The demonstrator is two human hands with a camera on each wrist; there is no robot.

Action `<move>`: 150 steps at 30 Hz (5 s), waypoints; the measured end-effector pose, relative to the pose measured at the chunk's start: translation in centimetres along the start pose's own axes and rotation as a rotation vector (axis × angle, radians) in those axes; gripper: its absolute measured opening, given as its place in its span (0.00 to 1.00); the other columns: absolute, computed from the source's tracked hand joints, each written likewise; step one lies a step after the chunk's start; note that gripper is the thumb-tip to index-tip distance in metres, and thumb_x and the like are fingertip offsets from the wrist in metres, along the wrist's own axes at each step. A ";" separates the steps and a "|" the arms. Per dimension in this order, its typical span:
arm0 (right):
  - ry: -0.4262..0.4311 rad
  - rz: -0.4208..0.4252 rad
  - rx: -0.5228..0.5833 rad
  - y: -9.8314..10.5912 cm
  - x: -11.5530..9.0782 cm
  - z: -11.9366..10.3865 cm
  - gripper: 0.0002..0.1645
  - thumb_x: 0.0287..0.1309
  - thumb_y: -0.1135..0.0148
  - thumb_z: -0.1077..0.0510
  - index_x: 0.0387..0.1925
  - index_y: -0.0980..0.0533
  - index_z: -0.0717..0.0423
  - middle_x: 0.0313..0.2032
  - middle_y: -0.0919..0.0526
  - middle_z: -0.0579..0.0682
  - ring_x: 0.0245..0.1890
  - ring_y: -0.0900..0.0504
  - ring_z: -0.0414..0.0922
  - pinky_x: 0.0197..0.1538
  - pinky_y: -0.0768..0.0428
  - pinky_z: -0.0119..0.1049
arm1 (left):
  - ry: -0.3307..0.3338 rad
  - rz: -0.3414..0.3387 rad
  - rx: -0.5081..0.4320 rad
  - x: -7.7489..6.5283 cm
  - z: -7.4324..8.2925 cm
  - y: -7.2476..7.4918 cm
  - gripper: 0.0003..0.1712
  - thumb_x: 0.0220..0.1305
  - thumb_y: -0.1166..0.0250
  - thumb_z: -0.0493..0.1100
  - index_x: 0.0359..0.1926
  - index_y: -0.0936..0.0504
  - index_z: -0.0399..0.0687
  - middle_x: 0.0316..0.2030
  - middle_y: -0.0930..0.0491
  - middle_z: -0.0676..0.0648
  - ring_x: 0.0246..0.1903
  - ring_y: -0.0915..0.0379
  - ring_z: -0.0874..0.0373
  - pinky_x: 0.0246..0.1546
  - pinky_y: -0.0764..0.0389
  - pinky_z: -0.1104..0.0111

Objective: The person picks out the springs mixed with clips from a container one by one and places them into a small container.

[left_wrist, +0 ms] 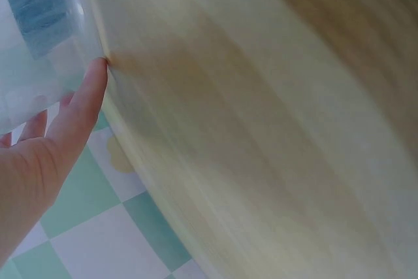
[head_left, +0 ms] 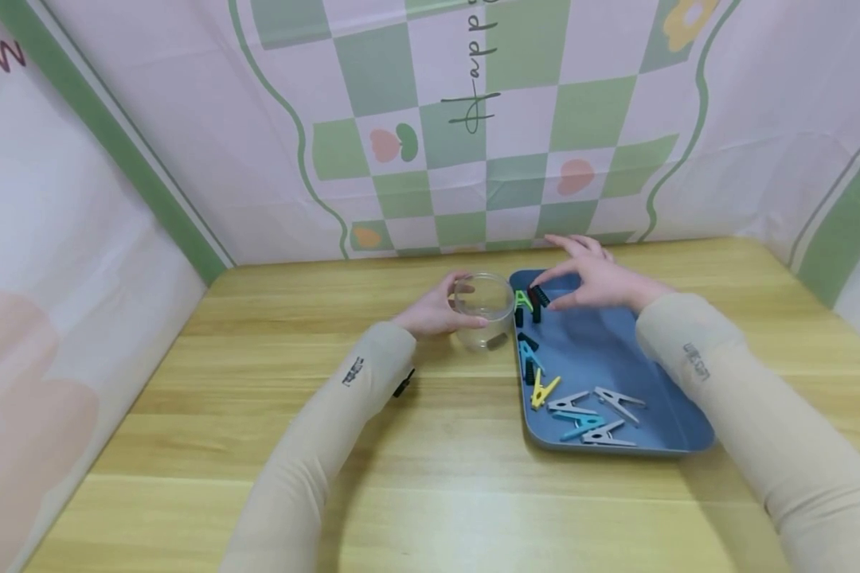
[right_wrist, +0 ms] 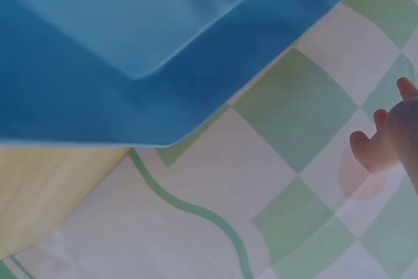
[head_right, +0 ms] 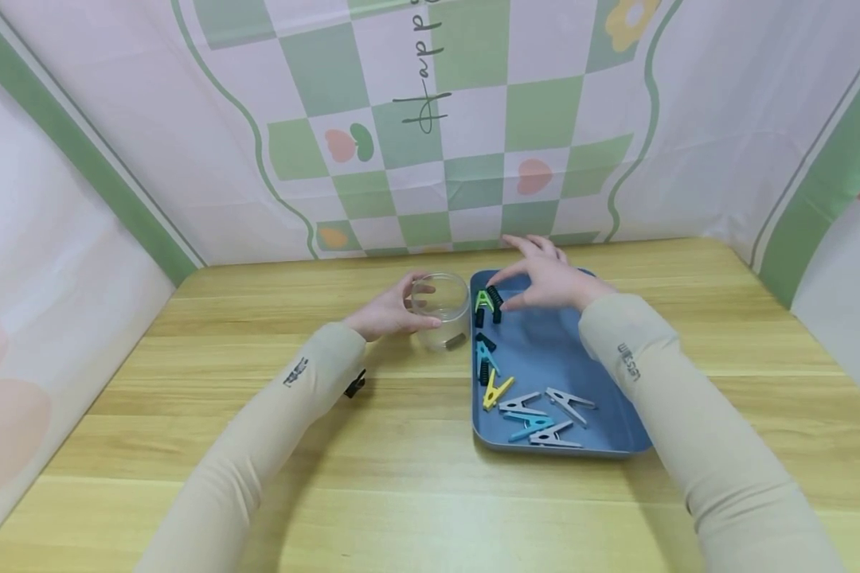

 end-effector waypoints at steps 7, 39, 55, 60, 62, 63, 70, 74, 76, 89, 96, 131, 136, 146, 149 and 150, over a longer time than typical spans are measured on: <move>-0.007 0.014 -0.013 0.5 0.4 -1.1 0.23 0.50 0.29 0.53 0.50 0.19 0.52 0.73 0.57 0.62 0.69 0.65 0.70 0.61 0.63 0.71 | 0.000 -0.003 0.009 0.0 0.0 0.0 0.49 0.55 0.29 0.43 0.71 0.50 0.56 0.67 0.40 0.46 0.58 0.33 0.49 0.42 0.24 0.66; 0.043 0.074 0.049 -0.7 2.6 -4.5 0.24 0.53 0.31 0.53 0.52 0.21 0.51 0.73 0.57 0.59 0.69 0.65 0.66 0.62 0.63 0.70 | 0.008 -0.024 -0.057 0.1 -0.1 0.0 0.49 0.57 0.31 0.42 0.72 0.52 0.57 0.68 0.43 0.46 0.59 0.33 0.48 0.48 0.25 0.61; 0.010 0.065 0.038 -1.6 3.4 -4.0 0.23 0.52 0.31 0.53 0.52 0.21 0.51 0.73 0.56 0.59 0.70 0.65 0.65 0.62 0.64 0.70 | 0.021 -0.033 -0.071 0.0 0.1 -0.1 0.49 0.57 0.31 0.42 0.72 0.52 0.57 0.68 0.43 0.46 0.59 0.33 0.49 0.47 0.25 0.61; 0.006 0.070 0.018 -1.7 3.6 -4.2 0.23 0.52 0.31 0.53 0.52 0.20 0.50 0.73 0.55 0.60 0.69 0.64 0.65 0.62 0.64 0.69 | 0.025 -0.035 -0.067 0.1 0.0 0.0 0.49 0.58 0.31 0.42 0.72 0.53 0.58 0.69 0.43 0.46 0.60 0.33 0.49 0.48 0.25 0.60; 0.005 0.069 0.014 -1.8 3.7 -4.3 0.23 0.52 0.31 0.53 0.52 0.20 0.50 0.73 0.55 0.60 0.69 0.64 0.65 0.62 0.64 0.69 | 0.026 -0.033 -0.067 0.1 -0.1 0.0 0.49 0.58 0.31 0.42 0.72 0.52 0.58 0.68 0.43 0.46 0.60 0.33 0.50 0.48 0.25 0.60; 0.005 0.068 0.013 -1.9 3.7 -4.4 0.23 0.52 0.31 0.53 0.52 0.20 0.50 0.73 0.55 0.60 0.69 0.64 0.65 0.62 0.63 0.69 | 0.027 -0.032 -0.066 0.1 -0.1 0.0 0.49 0.58 0.31 0.43 0.72 0.52 0.58 0.68 0.43 0.47 0.60 0.33 0.50 0.47 0.24 0.60; -0.001 0.067 0.008 -2.0 3.7 -4.5 0.23 0.52 0.31 0.53 0.52 0.21 0.51 0.72 0.55 0.62 0.69 0.64 0.66 0.62 0.63 0.70 | 0.027 -0.035 -0.073 0.0 0.0 -0.1 0.49 0.57 0.31 0.42 0.72 0.52 0.58 0.68 0.43 0.47 0.59 0.32 0.50 0.49 0.24 0.59; -0.001 0.062 0.010 -1.9 3.6 -4.5 0.24 0.53 0.32 0.52 0.53 0.21 0.51 0.72 0.55 0.62 0.69 0.64 0.66 0.62 0.64 0.69 | 0.021 -0.035 -0.075 0.0 0.1 -0.1 0.49 0.57 0.31 0.41 0.72 0.52 0.58 0.68 0.43 0.46 0.58 0.30 0.50 0.51 0.25 0.58; 0.000 0.059 0.015 -1.9 3.6 -4.5 0.24 0.53 0.32 0.52 0.53 0.22 0.51 0.72 0.55 0.62 0.69 0.64 0.66 0.62 0.64 0.69 | 0.021 -0.034 -0.076 0.1 0.0 -0.1 0.49 0.57 0.31 0.42 0.71 0.52 0.58 0.68 0.43 0.46 0.58 0.30 0.50 0.50 0.24 0.58; 0.000 0.044 0.032 -1.6 3.3 -4.1 0.24 0.55 0.34 0.51 0.54 0.23 0.49 0.73 0.56 0.61 0.69 0.65 0.65 0.62 0.64 0.69 | 0.021 -0.026 -0.095 0.2 -0.3 -0.1 0.48 0.57 0.31 0.42 0.71 0.51 0.57 0.68 0.42 0.47 0.59 0.33 0.49 0.45 0.25 0.60; -0.005 0.044 0.030 -1.1 2.9 -3.9 0.24 0.55 0.33 0.50 0.54 0.23 0.48 0.73 0.56 0.60 0.69 0.64 0.66 0.61 0.63 0.69 | 0.014 -0.025 -0.097 0.2 -0.2 -0.1 0.49 0.57 0.31 0.41 0.71 0.51 0.56 0.68 0.43 0.46 0.60 0.34 0.48 0.45 0.25 0.61; -0.119 0.017 0.023 -2.0 0.4 1.5 0.29 0.53 0.32 0.47 0.55 0.23 0.53 0.72 0.59 0.64 0.66 0.64 0.72 0.59 0.62 0.71 | 0.008 -0.018 -0.088 0.1 -0.2 -0.2 0.48 0.56 0.31 0.40 0.71 0.50 0.55 0.69 0.43 0.45 0.60 0.35 0.49 0.40 0.26 0.64; -0.135 0.006 0.008 -2.8 0.4 2.0 0.31 0.52 0.31 0.47 0.57 0.25 0.54 0.72 0.61 0.66 0.66 0.65 0.73 0.59 0.63 0.71 | 0.012 -0.009 -0.073 0.2 -0.1 -0.2 0.48 0.56 0.30 0.40 0.71 0.50 0.56 0.68 0.42 0.46 0.59 0.34 0.49 0.40 0.26 0.64; -0.119 -0.020 -0.073 -4.3 0.3 2.5 0.27 0.52 0.31 0.48 0.54 0.22 0.52 0.71 0.60 0.66 0.68 0.66 0.71 0.61 0.67 0.70 | 0.008 -0.016 -0.074 0.2 -0.1 -0.2 0.49 0.56 0.30 0.40 0.71 0.51 0.55 0.69 0.43 0.45 0.59 0.34 0.49 0.38 0.27 0.65; -0.113 -0.020 -0.088 -4.4 0.3 2.5 0.28 0.51 0.31 0.48 0.53 0.22 0.52 0.71 0.60 0.66 0.68 0.67 0.71 0.61 0.68 0.69 | 0.008 -0.016 -0.076 0.2 -0.1 -0.2 0.49 0.56 0.30 0.40 0.71 0.51 0.55 0.69 0.44 0.44 0.59 0.34 0.48 0.38 0.27 0.65; -0.114 -0.019 -0.091 -4.5 0.3 2.5 0.27 0.51 0.31 0.48 0.53 0.22 0.52 0.72 0.60 0.66 0.68 0.67 0.71 0.61 0.68 0.69 | 0.008 -0.015 -0.075 0.2 -0.1 -0.2 0.49 0.56 0.30 0.40 0.71 0.51 0.55 0.69 0.43 0.45 0.59 0.34 0.48 0.38 0.27 0.65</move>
Point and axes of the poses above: each hand's wrist, its own x-axis towards the middle knuckle, its own y-axis out of the back of the hand, z = x × y, the point moved 4 cm from there along x, towards the middle knuckle
